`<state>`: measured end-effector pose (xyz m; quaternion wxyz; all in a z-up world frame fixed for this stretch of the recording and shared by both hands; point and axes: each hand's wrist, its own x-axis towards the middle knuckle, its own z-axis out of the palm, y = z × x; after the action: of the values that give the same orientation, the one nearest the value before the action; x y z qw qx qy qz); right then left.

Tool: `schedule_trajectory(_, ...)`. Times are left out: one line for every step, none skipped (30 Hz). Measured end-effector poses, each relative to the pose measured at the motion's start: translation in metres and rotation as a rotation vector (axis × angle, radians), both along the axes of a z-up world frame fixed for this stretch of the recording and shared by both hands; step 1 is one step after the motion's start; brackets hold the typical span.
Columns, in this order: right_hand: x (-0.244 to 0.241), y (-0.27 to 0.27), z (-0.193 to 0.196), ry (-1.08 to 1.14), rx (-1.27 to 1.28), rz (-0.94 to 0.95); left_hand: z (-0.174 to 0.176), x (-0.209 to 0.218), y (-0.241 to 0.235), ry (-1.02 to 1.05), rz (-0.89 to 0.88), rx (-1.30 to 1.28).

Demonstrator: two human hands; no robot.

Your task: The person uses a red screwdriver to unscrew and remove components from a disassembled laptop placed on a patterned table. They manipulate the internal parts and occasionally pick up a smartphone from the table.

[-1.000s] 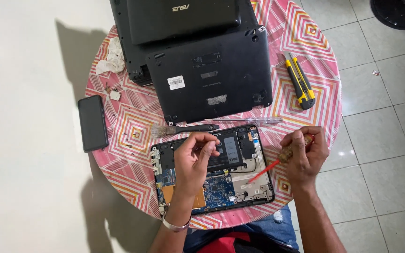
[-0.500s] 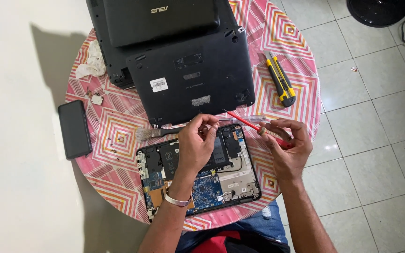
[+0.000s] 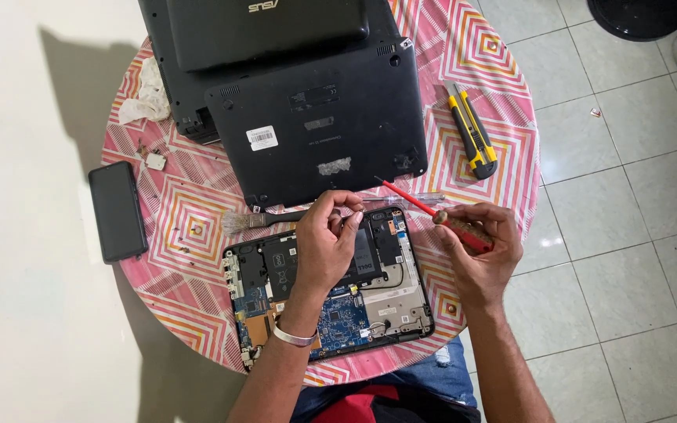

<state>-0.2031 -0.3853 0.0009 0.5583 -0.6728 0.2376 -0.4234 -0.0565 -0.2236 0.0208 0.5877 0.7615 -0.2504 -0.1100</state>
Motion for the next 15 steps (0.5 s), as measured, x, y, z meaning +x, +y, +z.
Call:
schedule_trajectory(0.0,0.0,-0.003,0.001,0.001,0.002,0.0,0.0,0.0,0.001,0.002,0.001)
schedule_trajectory(-0.001,-0.001,-0.006,-0.053,0.037,0.02,-0.001,-0.001,0.001,0.006,0.004,-0.009)
schedule_trajectory(-0.001,-0.002,-0.008,-0.108,0.071,0.037,-0.001,-0.001,0.001,0.01,0.005,-0.021)
schedule_trajectory(0.0,0.0,-0.006,-0.108,0.07,0.039,-0.001,-0.001,0.001,0.01,0.007,-0.022)
schedule_trajectory(0.001,0.002,-0.004,-0.117,0.079,0.055,-0.001,-0.001,0.001,0.002,0.008,-0.021)
schedule_trajectory(0.001,0.004,-0.001,-0.127,0.088,0.072,-0.001,-0.001,0.001,-0.006,0.01,-0.021)
schedule_trajectory(0.001,0.004,-0.001,-0.128,0.085,0.074,-0.004,0.0,0.0,-0.008,0.011,-0.024)
schedule_trajectory(0.001,0.004,-0.001,-0.108,0.106,0.075,-0.007,0.001,-0.001,-0.053,0.006,-0.018)
schedule_trajectory(0.001,0.004,0.0,-0.088,0.126,0.076,-0.01,0.002,-0.001,-0.097,0.002,-0.012)
schedule_trajectory(0.001,0.009,0.0,-0.089,0.124,0.079,-0.009,0.001,0.002,-0.099,0.004,-0.015)
schedule_trajectory(0.002,0.01,0.0,-0.093,0.161,0.058,-0.007,0.002,0.0,-0.169,-0.015,0.011)
schedule_trajectory(0.003,0.01,0.0,-0.097,0.198,0.038,-0.005,0.004,-0.003,-0.24,-0.033,0.036)
schedule_trajectory(0.003,0.007,-0.001,-0.111,0.174,0.025,-0.005,0.004,-0.004,-0.253,-0.045,0.012)
schedule_trajectory(0.004,0.004,-0.002,-0.123,0.205,0.009,-0.005,0.005,-0.006,-0.242,-0.053,0.036)
schedule_trajectory(0.001,0.005,-0.004,-0.127,0.248,-0.002,-0.006,0.002,-0.002,-0.223,-0.056,0.072)
